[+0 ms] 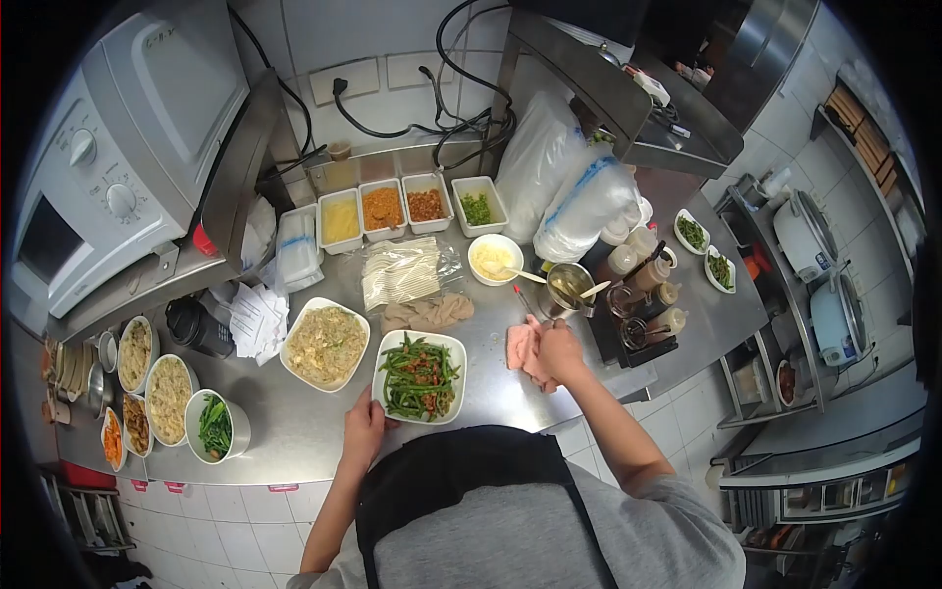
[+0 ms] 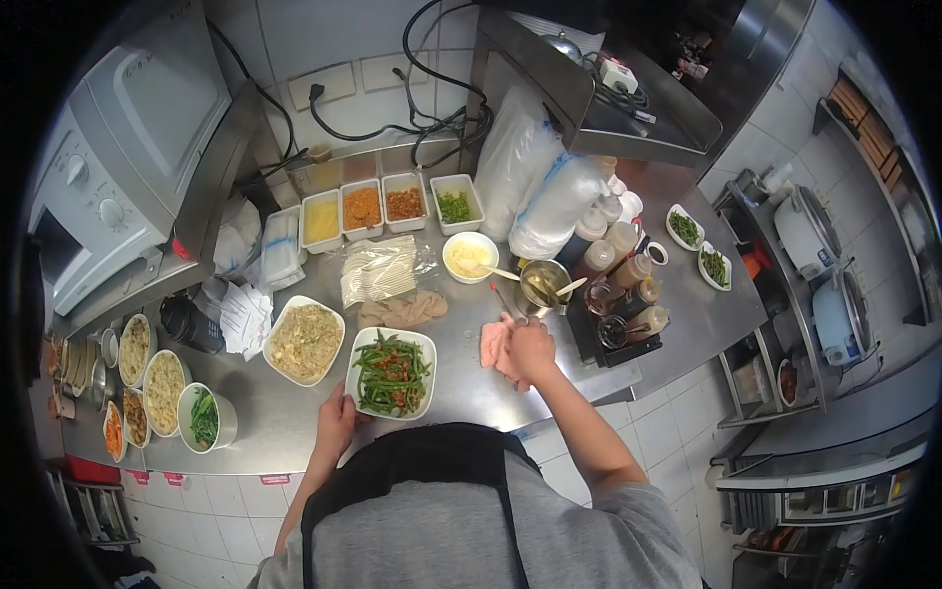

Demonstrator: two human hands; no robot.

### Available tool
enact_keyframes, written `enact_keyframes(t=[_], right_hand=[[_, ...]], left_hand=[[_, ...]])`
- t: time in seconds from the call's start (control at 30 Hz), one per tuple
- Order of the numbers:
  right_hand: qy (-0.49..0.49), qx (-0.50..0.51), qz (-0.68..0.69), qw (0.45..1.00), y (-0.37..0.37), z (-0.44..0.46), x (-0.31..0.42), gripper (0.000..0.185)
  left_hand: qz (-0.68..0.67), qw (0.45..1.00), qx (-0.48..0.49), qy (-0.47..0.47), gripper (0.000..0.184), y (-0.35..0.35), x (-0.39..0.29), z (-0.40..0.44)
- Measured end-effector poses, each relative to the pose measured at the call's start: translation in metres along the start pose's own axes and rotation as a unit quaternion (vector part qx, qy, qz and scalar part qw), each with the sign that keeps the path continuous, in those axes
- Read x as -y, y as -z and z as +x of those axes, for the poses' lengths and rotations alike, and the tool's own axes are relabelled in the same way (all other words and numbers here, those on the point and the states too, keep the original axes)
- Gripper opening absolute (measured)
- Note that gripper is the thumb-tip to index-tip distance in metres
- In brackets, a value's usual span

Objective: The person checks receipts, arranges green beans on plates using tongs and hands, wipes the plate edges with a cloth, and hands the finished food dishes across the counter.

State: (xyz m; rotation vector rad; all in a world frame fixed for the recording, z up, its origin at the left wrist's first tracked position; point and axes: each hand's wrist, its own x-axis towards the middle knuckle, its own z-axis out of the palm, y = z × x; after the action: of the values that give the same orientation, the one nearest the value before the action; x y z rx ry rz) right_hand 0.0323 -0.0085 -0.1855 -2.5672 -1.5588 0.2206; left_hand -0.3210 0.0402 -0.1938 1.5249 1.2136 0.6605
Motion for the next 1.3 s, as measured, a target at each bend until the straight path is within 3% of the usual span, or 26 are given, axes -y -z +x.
enact_keyframes(t=[0.03,0.13,0.37,0.47,0.53,0.57,0.67,0.77,0.8,0.9,1.0,1.1,1.2,1.3], right_hand=[[0.009,-0.021,0.010,1.000,-0.004,-0.002,0.000,0.027],[0.005,0.052,0.156,0.986,-0.012,-0.006,0.002,0.034],[0.063,-0.007,0.183,0.981,0.023,-0.006,-0.016,0.023],[0.056,0.017,0.213,0.975,0.045,-0.008,-0.019,0.021],[0.027,0.065,0.235,0.970,0.059,-0.015,-0.014,0.019],[0.087,0.029,0.252,0.963,0.050,-0.018,-0.015,0.017],[0.254,-0.070,0.277,0.924,0.002,-0.024,-0.016,0.030],[0.266,-0.141,0.136,0.944,-0.024,-0.037,0.010,0.031],[0.251,-0.111,0.214,0.938,-0.034,-0.031,0.008,0.035],[0.204,-0.117,0.328,0.915,-0.030,-0.019,0.023,0.036],[0.316,-0.099,0.399,0.855,-0.018,-0.017,0.055,0.035],[0.424,-0.049,0.370,0.825,-0.053,-0.001,0.070,0.035],[0.409,-0.057,0.358,0.837,-0.066,0.017,0.069,0.034],[0.383,-0.092,0.353,0.848,-0.051,0.038,0.063,0.033]], left_hand=[[-0.009,1.000,0.001,0.003,0.039,0.003,-0.001,-0.005],[-0.008,1.000,0.002,0.026,0.039,0.014,-0.009,-0.016],[0.003,1.000,-0.003,0.029,0.038,0.018,-0.009,-0.021],[0.017,0.995,0.018,0.092,0.037,0.022,-0.012,-0.019],[0.212,0.972,-0.084,-0.047,0.037,0.019,-0.025,-0.022],[0.305,0.936,-0.132,-0.116,0.038,0.016,-0.033,-0.024],[0.221,0.952,-0.083,-0.195,0.037,0.012,-0.088,-0.006],[0.214,0.931,0.004,-0.297,0.030,-0.007,-0.114,0.033],[0.225,0.916,0.023,-0.332,0.028,-0.016,-0.108,0.053],[0.264,0.911,0.057,-0.311,0.026,-0.038,-0.081,0.113],[0.406,0.874,0.092,-0.252,0.024,-0.039,-0.086,0.140],[0.351,0.899,0.092,-0.246,0.022,-0.032,-0.081,0.165],[0.201,0.960,0.067,-0.186,0.021,-0.014,-0.088,0.186],[0.079,0.980,0.080,-0.167,0.023,0.006,-0.103,0.198]])
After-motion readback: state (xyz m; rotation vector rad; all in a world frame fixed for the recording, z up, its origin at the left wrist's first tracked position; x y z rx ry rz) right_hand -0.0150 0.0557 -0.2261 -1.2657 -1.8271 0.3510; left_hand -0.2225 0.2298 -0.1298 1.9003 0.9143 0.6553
